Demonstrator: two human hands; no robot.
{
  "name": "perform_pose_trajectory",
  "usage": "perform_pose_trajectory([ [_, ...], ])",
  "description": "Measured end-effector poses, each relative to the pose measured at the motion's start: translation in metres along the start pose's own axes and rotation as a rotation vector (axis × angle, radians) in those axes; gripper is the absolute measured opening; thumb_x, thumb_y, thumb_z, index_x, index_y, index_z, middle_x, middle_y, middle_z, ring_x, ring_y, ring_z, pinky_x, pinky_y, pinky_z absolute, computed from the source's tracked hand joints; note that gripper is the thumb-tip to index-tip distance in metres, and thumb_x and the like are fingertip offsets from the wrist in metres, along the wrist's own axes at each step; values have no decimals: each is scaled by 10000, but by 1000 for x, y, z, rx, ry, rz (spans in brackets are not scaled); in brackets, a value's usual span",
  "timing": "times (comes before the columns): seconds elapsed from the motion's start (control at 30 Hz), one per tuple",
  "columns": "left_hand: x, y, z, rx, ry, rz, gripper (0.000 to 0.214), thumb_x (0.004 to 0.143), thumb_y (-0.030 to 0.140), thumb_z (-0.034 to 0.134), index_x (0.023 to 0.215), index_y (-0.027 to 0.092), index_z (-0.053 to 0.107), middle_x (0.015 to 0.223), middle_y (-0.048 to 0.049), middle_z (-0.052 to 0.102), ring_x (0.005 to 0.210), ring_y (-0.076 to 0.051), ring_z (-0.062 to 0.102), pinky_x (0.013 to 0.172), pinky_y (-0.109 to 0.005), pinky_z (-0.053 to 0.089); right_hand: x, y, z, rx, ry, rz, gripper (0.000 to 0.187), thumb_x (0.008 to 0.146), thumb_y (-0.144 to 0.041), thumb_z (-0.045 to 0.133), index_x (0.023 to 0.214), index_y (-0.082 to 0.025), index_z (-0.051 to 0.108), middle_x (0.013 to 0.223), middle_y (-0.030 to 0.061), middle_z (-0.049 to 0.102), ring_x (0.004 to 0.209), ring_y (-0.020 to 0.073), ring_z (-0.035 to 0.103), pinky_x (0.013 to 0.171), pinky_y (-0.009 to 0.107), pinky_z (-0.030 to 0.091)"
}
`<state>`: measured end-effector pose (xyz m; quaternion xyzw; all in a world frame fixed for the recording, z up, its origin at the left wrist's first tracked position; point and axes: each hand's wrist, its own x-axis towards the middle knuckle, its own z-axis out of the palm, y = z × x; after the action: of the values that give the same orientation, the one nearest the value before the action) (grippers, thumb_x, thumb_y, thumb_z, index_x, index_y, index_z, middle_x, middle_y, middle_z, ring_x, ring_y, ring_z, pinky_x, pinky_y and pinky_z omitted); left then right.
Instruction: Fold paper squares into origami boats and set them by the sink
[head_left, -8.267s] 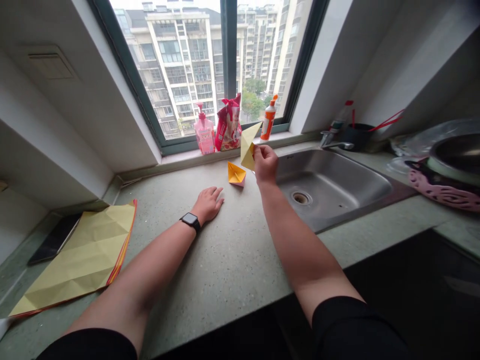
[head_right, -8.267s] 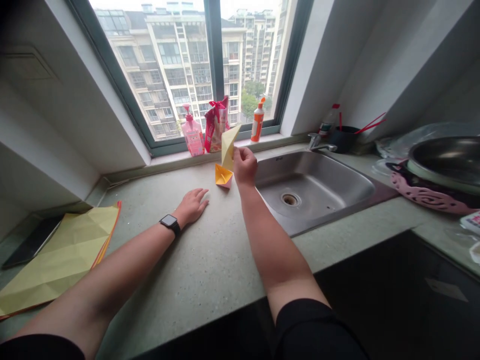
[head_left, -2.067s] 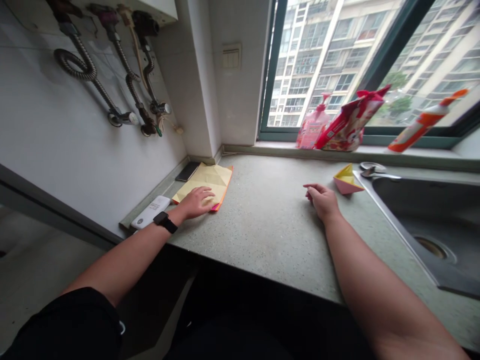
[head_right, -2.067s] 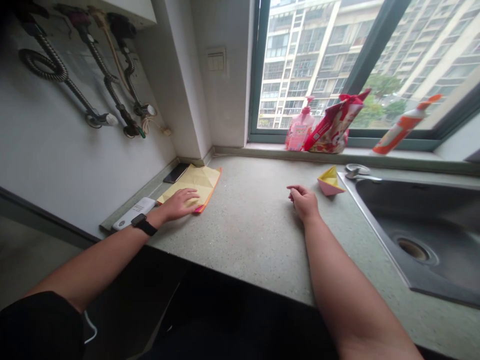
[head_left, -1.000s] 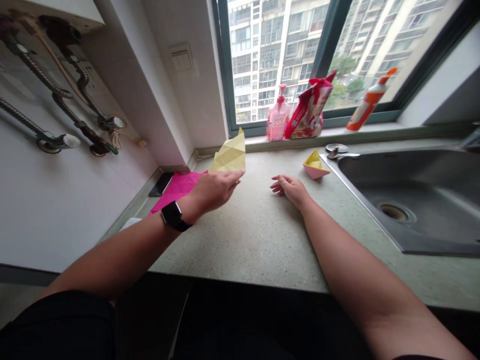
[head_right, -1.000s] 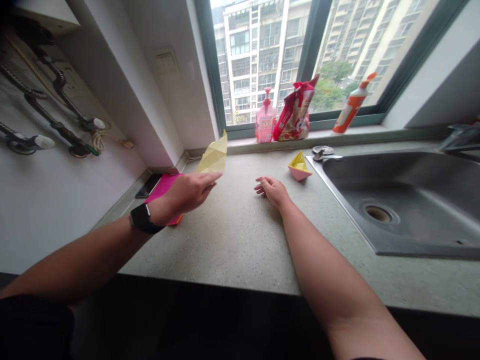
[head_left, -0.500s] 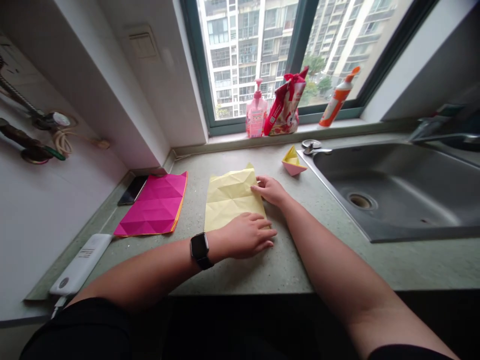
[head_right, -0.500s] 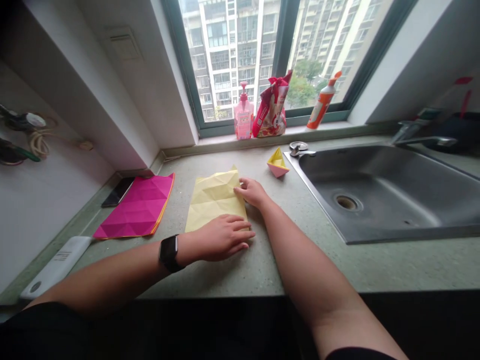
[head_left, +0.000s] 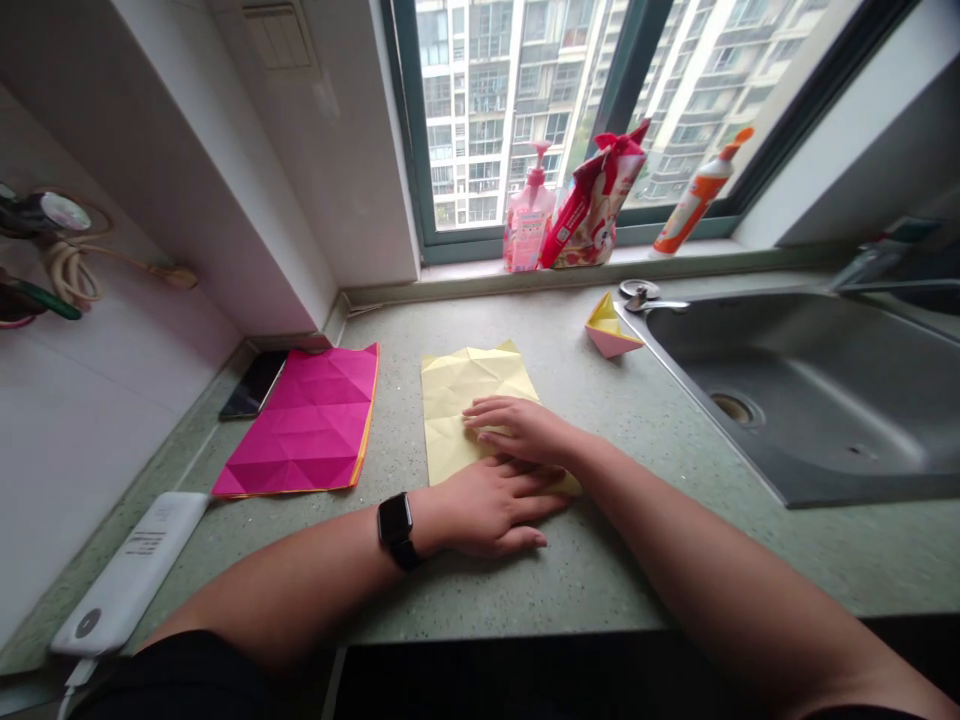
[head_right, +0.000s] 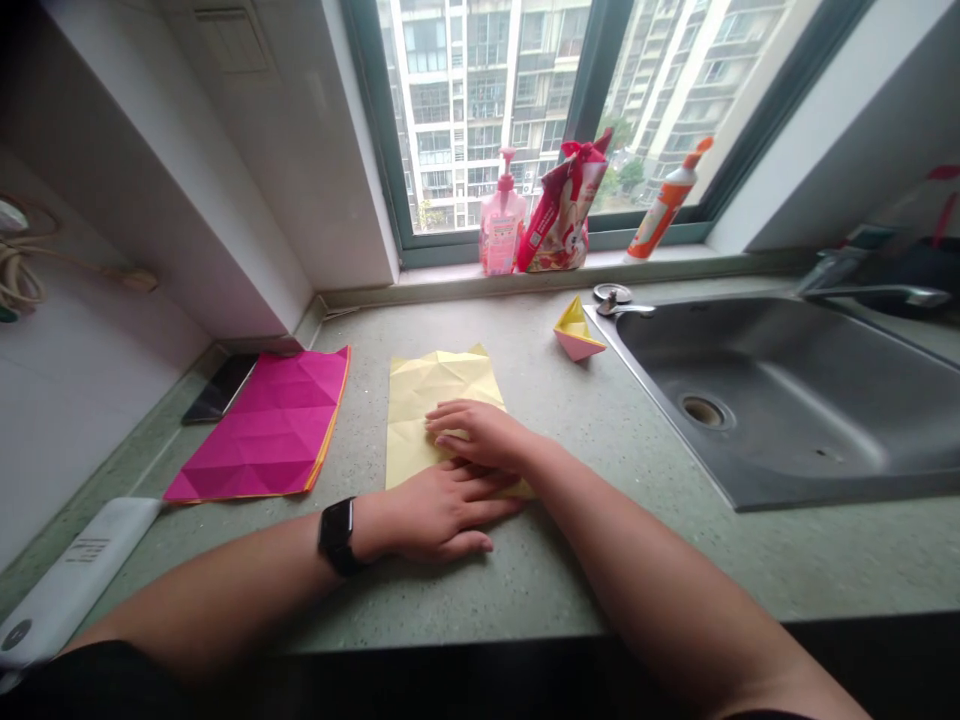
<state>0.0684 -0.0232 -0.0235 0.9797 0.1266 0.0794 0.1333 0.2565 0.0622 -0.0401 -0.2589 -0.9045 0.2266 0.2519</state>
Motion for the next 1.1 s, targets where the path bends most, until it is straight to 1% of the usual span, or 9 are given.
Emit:
perform_pose_trajectory([
  [0.13,0,-2,-1,9,-5,55,661,1154,511,425,1660,90,487,1722,-167,480,1641,-346,379,1394,-478,219,17,10,5,-66,-244,3,461,1109,-451,592,1529,-283,678,1684,47,565,1637,295,400,1349,547,324],
  [0.3,1,-1,-4,87,13,44,701,1128,585,468,1671,142,482,1743,-121,460,1661,-340,337,1403,-461,174,53,23,14,-211,-316,4,781,1082,-641,559,1753,-307,337,1828,46,287,1706,338,224,1395,569,124],
  [0.6,2,3,-7,148,-33,1,728,1132,638,408,1699,183,450,1760,-79,435,1650,-321,355,1390,-489,219,132,66,29,-308,-295,10,860,1073,-744,423,1773,-262,287,1827,55,281,1708,339,217,1402,522,153],
  [0.73,2,2,-5,139,-20,1,732,1119,645,452,1694,191,463,1755,-76,446,1657,-326,346,1391,-490,222,161,79,29,-418,-237,214,866,1066,-726,434,1778,-264,260,1850,57,219,1715,358,178,1404,536,116],
  [0.83,2,1,-4,116,3,-5,704,1113,621,495,1665,182,505,1749,-83,456,1646,-333,360,1391,-498,226,175,77,23,-531,-5,569,826,1101,-611,415,1778,-175,234,1861,122,149,1711,439,122,1374,673,109],
  [0.9,1,0,-5,90,4,8,673,1115,587,513,1639,166,538,1732,-97,479,1630,-341,385,1382,-501,247,173,70,17,-565,101,634,805,1112,-526,427,1767,-100,232,1851,175,161,1711,439,125,1369,679,133],
  [0.97,2,-1,-6,67,14,25,649,1119,552,518,1634,156,544,1719,-114,494,1621,-346,400,1375,-498,257,156,58,10,-526,89,540,754,1127,-466,417,1756,-82,262,1819,193,282,1701,388,223,1377,607,215],
  [1.03,1,-2,-6,52,24,35,638,1123,526,514,1640,153,535,1717,-128,494,1619,-349,405,1368,-494,264,124,44,6,-412,-10,391,663,1156,-471,344,1753,-183,327,1734,142,482,1624,319,426,1332,541,367],
  [1.1,1,-3,-4,41,37,43,637,1127,515,505,1646,145,525,1715,-138,495,1620,-349,404,1364,-487,267,85,30,6,-331,-161,176,586,1170,-487,317,1703,-282,450,1694,68,551,1595,272,477,1325,512,393],
])
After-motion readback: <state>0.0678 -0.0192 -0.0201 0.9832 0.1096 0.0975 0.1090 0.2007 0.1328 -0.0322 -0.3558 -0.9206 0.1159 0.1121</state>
